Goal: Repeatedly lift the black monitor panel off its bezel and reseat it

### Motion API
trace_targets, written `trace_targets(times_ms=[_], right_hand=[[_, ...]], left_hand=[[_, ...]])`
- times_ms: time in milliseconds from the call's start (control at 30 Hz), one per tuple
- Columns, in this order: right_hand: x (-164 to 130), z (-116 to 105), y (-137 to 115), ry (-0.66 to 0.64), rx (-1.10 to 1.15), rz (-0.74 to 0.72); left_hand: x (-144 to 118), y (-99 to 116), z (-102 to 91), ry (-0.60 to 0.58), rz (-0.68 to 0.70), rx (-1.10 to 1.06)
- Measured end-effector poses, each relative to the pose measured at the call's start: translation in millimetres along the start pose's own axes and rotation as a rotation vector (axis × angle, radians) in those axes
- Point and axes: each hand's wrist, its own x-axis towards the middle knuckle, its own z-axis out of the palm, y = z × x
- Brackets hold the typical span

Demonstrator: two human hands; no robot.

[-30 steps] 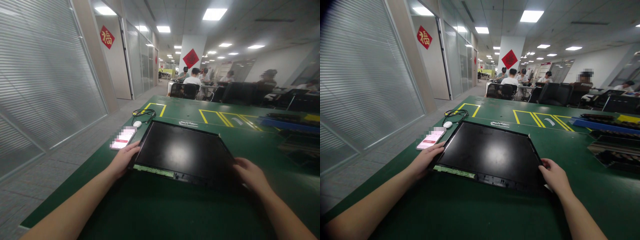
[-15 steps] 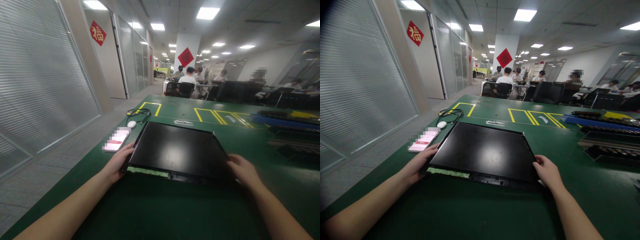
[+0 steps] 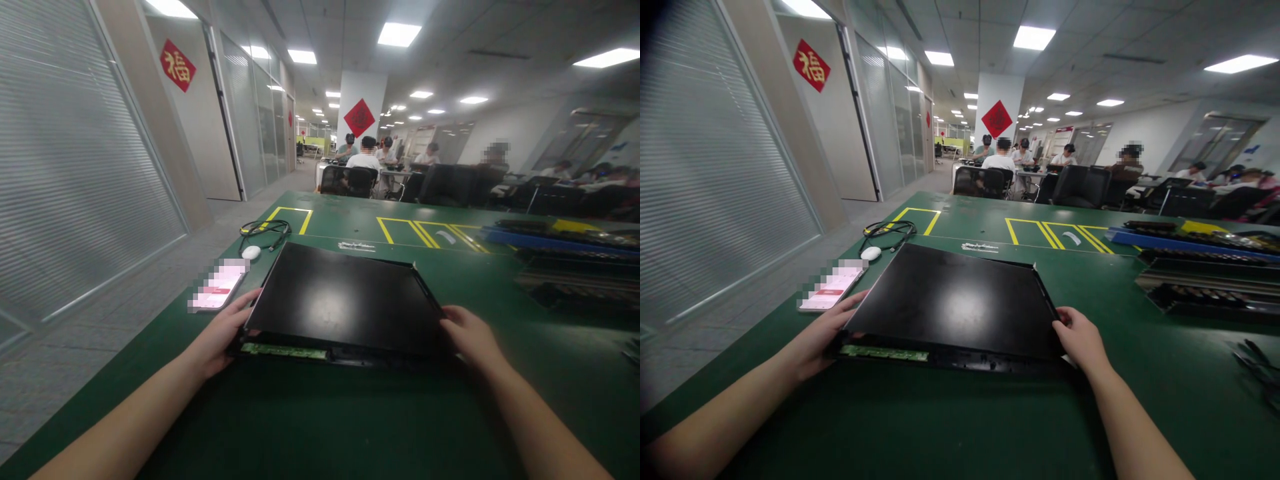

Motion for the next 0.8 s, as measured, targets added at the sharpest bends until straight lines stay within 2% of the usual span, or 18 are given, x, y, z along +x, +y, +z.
trace_targets(times_ms=[100,467,667,800], right_hand=[[-0.7,0.1,-1.1,-0.002,0.018,0.002],[1.3,0.7,3.6,-0.037,0.033,-0.024],[1.2,0.7,3.5,-0.022,0.021,-0.019],[1.2,1.5,3.2,-0.017,0.042,-0.017]], left_hand=[[-2.4,4.5,1.1,0.024,-0.044,-0.052],[-1.7,4.2,-8.7,0.001,0.113,0.009],[-0.3,-1.7,-15.8,-0.090,0.204,0.045],[-0.6,-2.4,-14.8,-0.080,0.247,0.063]])
